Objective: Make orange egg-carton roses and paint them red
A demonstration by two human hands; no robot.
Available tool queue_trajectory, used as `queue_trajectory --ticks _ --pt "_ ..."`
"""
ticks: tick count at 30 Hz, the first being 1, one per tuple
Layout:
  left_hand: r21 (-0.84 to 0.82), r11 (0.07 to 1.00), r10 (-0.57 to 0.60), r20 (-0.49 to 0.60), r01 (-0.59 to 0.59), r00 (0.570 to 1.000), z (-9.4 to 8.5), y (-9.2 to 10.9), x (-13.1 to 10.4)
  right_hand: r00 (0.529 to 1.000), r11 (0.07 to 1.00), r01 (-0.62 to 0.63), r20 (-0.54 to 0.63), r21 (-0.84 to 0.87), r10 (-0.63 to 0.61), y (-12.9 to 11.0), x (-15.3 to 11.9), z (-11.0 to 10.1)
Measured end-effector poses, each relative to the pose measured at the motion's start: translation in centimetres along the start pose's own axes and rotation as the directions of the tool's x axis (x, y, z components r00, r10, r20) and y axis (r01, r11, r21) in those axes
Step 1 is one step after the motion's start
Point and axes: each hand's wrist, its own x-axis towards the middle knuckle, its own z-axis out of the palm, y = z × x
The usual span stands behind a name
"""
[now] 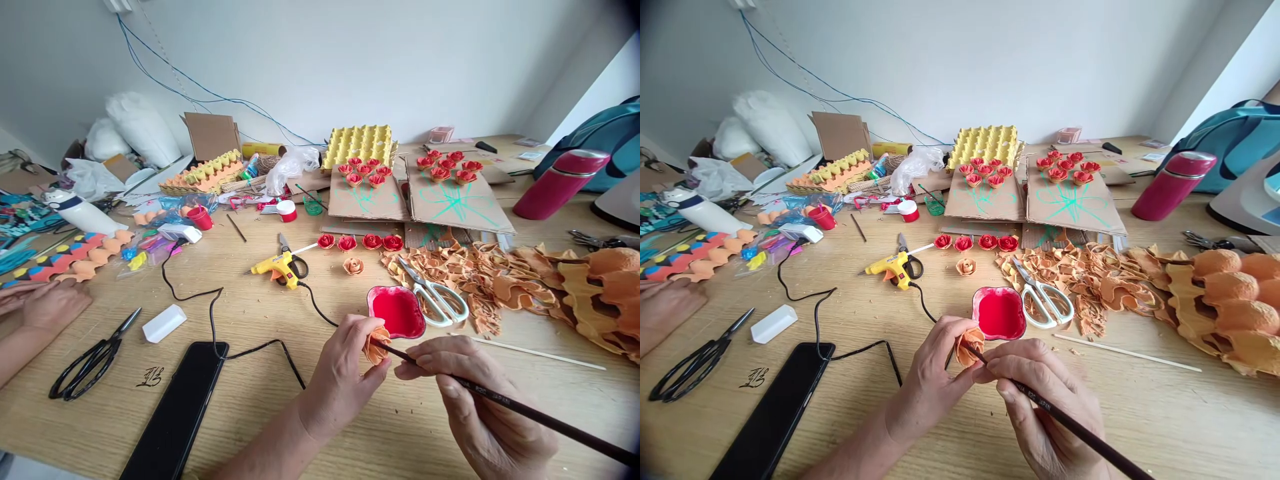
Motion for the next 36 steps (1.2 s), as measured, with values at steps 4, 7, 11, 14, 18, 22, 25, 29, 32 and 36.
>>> queue_trajectory --ticks 4,7,11,14,18,22,25,29,32,36 --pt "-0.020 1.000 -0.013 0.006 0.013 1.000 0.0 0.1 0.0 0.999 1.000 0.020 0.025 0.000 -0.020 -0.3 0.2 0.2" --pt "-0.018 1.000 -0.008 -0.001 0.008 1.000 0.0 0.1 0.0 0.998 0.998 0.052 0.044 -0.038 -0.050 -0.6 0.5 0.2" --pt "0.011 1.000 -0.007 -0.008 0.007 1.000 0.0 0.0 0.1 0.996 0.994 0.082 0.050 -0.067 -0.079 -0.7 0.7 -0.2" --pt "0.026 1.000 -0.015 -0.014 0.015 1.000 0.1 -0.1 0.0 0.996 0.995 0.081 0.051 -0.062 -0.078 -0.5 0.5 -0.7" --pt "0.034 0.999 -0.018 -0.020 0.019 1.000 0.2 -0.3 0.0 0.997 0.995 0.060 0.047 -0.082 -0.056 -0.3 0.2 -1.3" --pt "0.033 0.999 -0.017 -0.016 0.017 1.000 0.3 -0.2 0.0 1.000 1.000 0.026 0.005 -0.014 -0.026 -0.5 0.3 -0.9" --pt "0.013 1.000 -0.011 -0.003 0.011 1.000 0.2 0.0 0.0 0.999 0.999 0.036 0.020 0.006 -0.036 -0.6 0.5 -0.4" --pt "-0.011 1.000 -0.017 0.029 0.017 0.999 0.1 0.2 0.0 0.997 0.997 0.058 0.045 -0.046 -0.056 -0.6 0.8 0.0" --pt "-0.005 1.000 -0.012 0.014 0.013 1.000 0.1 0.2 0.0 0.996 0.993 0.080 0.042 -0.083 -0.077 -0.9 1.0 -0.1" --pt "0.036 0.999 -0.013 -0.024 0.013 1.000 0.2 0.1 0.0 0.995 0.988 0.099 0.044 -0.115 -0.094 -1.0 1.1 -0.5"
